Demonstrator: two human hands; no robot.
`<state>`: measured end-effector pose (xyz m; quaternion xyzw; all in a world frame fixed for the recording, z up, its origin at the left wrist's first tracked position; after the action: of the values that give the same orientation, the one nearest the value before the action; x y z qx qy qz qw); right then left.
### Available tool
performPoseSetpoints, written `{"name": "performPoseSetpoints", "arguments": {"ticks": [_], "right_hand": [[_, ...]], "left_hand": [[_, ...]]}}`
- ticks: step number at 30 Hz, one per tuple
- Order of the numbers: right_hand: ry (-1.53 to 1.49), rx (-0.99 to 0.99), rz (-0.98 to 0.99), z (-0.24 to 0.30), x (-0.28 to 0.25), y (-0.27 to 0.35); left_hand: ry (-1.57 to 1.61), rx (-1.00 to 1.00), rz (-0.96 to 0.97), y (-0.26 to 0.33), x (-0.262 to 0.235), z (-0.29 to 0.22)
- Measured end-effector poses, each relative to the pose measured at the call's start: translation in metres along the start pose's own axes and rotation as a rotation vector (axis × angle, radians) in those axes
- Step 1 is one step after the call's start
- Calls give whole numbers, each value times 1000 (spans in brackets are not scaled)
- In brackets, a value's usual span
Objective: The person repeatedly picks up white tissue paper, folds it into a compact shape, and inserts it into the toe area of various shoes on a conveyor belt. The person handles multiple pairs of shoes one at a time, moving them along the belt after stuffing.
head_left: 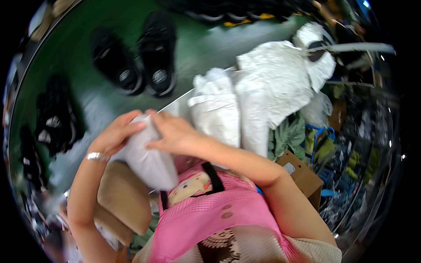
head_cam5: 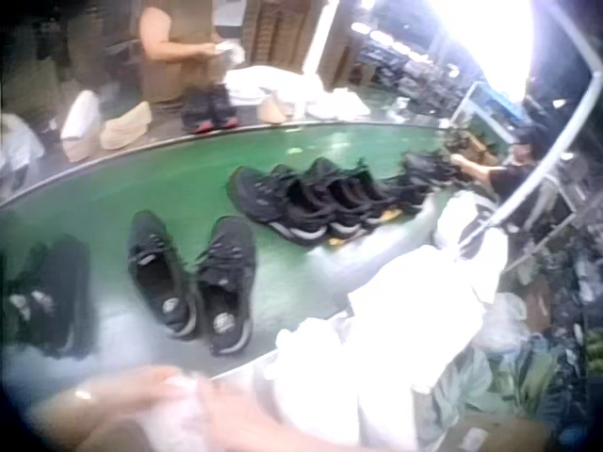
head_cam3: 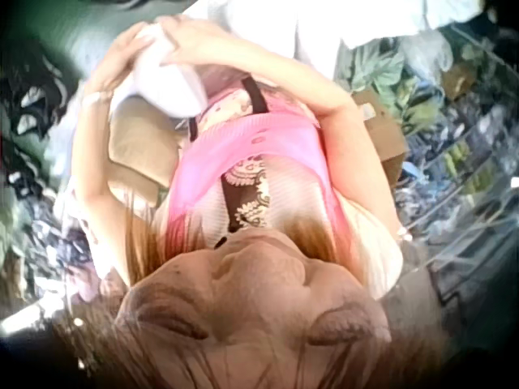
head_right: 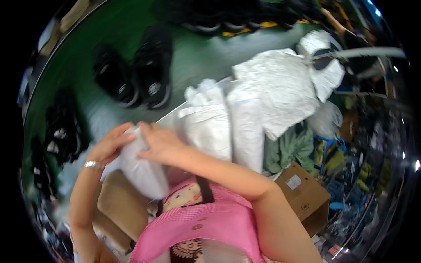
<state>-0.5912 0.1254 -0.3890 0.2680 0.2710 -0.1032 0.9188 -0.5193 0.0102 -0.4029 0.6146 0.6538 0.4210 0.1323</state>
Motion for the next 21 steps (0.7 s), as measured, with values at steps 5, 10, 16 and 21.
{"name": "performPoseSetpoints", "arguments": {"ticks": [5, 10, 16, 21], "right_hand": [[-48, -281, -302, -14, -83, 77], [-9, 22, -1012, -193, -197, 126], [430, 6, -920, -326, -154, 123], [48, 24, -866, -364, -167, 110]], "left_hand": [[228, -81, 5, 27, 58, -9], [425, -87, -198, 28, 96, 31], [453, -54, -290, 47, 145, 61], [408, 50, -371, 41, 185, 61]]}}
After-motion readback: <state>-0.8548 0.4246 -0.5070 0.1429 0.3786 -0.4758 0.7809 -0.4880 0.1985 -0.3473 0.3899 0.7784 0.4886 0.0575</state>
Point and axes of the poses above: each hand's wrist, its own y-axis away from the middle knuckle, its own x-axis out of the palm, z = x × y, the point moved 6 cm from there along -y, towards the middle knuckle, and after that the axes turned 3 degrees about -z, right-handed, at the moved point
